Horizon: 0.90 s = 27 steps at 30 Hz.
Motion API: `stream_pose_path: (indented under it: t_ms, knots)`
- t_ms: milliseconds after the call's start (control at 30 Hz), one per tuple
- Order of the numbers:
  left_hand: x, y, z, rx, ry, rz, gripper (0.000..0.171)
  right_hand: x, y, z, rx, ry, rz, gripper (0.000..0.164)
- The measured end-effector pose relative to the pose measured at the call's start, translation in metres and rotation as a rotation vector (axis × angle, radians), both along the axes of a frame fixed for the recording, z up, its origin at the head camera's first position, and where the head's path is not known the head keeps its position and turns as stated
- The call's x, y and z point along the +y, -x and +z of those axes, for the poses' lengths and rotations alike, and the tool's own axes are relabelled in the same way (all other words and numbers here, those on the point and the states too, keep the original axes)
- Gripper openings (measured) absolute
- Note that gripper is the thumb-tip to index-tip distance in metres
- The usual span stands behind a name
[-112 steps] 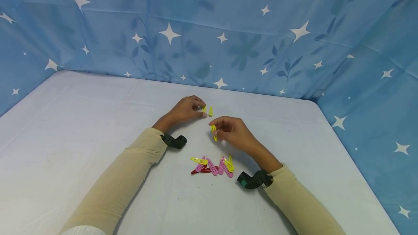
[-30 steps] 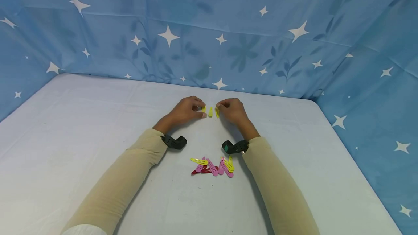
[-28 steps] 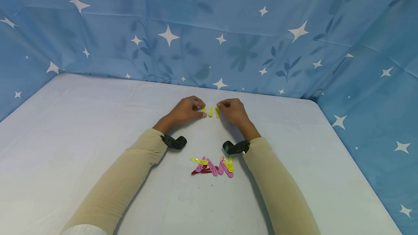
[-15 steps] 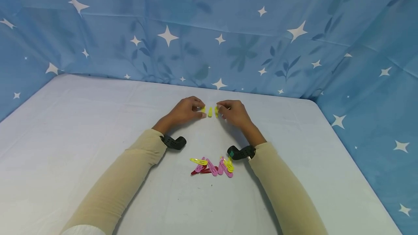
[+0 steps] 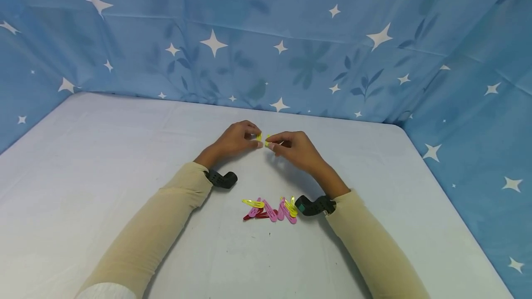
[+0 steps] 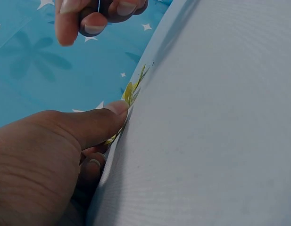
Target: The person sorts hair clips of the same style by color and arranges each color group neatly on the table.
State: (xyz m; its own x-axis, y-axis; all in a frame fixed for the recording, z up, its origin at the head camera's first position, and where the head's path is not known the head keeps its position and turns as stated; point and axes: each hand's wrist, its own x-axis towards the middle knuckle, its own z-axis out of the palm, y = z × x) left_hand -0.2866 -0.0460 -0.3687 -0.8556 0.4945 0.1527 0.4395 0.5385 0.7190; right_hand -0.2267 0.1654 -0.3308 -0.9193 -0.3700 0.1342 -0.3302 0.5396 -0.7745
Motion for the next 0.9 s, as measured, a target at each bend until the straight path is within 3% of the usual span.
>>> stream_pose_path:
  t_ms: [500, 900]
  knots:
    - [0.0, 0.0, -0.001, 0.038, 0.011, -0.005, 0.039, 0.002, -0.022, -0.004, -0.102, 0.004, 0.109, 0.025]
    - [0.001, 0.0, -0.001, 0.048, 0.019, -0.001, 0.038, -0.005, -0.042, -0.001, -0.119, 0.002, 0.26, 0.022]
